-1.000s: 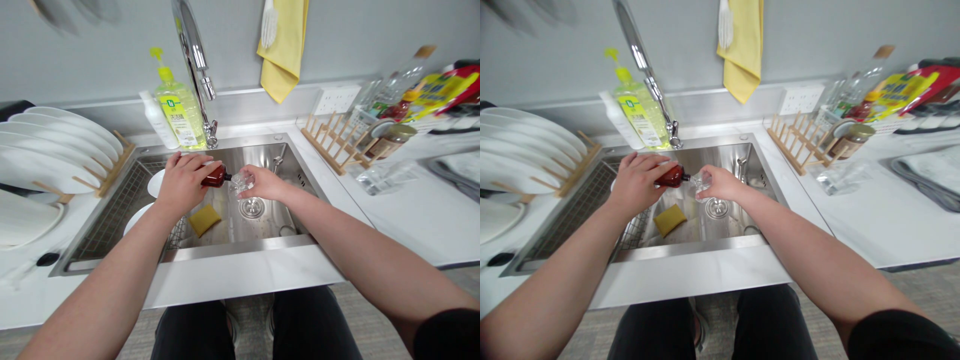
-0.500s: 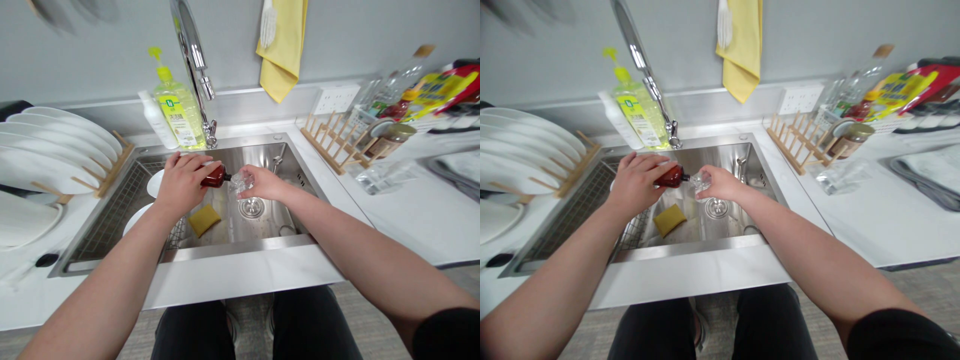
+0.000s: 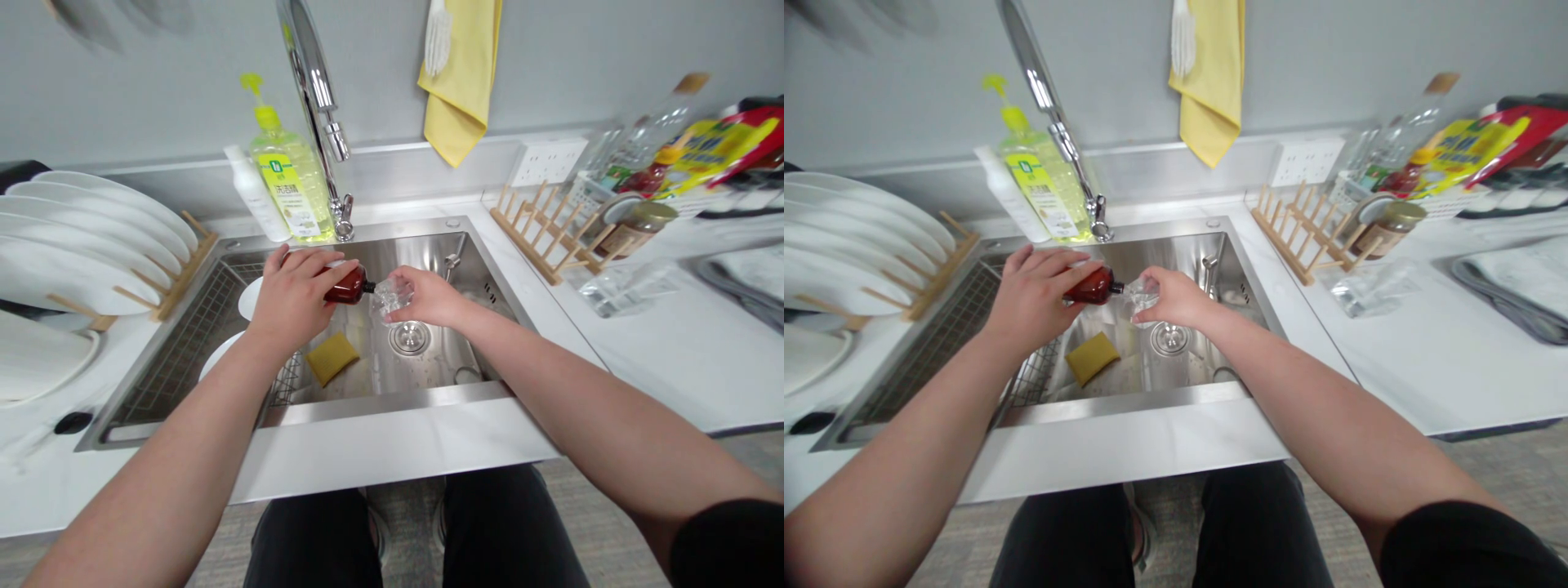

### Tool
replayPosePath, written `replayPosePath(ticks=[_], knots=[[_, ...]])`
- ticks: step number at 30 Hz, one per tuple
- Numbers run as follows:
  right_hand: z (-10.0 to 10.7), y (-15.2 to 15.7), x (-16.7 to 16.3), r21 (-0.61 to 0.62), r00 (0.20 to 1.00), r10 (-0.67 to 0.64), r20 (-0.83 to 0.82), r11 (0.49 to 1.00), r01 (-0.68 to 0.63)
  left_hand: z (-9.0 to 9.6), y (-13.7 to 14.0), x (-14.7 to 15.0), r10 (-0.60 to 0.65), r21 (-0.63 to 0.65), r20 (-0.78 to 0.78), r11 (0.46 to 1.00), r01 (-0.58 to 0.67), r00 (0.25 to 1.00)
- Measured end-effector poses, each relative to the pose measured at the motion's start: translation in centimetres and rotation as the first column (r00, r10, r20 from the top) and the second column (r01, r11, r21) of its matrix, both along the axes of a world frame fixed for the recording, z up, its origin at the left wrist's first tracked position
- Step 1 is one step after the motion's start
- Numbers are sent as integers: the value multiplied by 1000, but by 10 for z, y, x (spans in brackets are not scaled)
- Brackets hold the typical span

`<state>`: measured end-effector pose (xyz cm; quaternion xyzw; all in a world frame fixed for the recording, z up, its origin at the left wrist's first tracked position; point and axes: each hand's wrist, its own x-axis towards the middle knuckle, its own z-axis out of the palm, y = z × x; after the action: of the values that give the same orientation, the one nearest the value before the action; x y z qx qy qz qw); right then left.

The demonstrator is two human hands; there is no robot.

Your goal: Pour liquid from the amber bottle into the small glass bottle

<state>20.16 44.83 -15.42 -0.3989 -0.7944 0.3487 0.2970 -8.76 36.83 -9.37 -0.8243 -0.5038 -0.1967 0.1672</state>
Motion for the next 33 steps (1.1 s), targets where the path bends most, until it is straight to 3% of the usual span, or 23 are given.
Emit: replayPosePath(ticks=[14, 33], knots=[[-3, 0, -1, 12, 1000, -8, 3, 1000, 8, 2, -1, 1, 7, -7, -23, 1000, -7, 1000], [8, -7, -3, 33, 999, -24, 43, 999, 23, 6, -4, 1, 14, -29, -2, 999, -14, 1000]])
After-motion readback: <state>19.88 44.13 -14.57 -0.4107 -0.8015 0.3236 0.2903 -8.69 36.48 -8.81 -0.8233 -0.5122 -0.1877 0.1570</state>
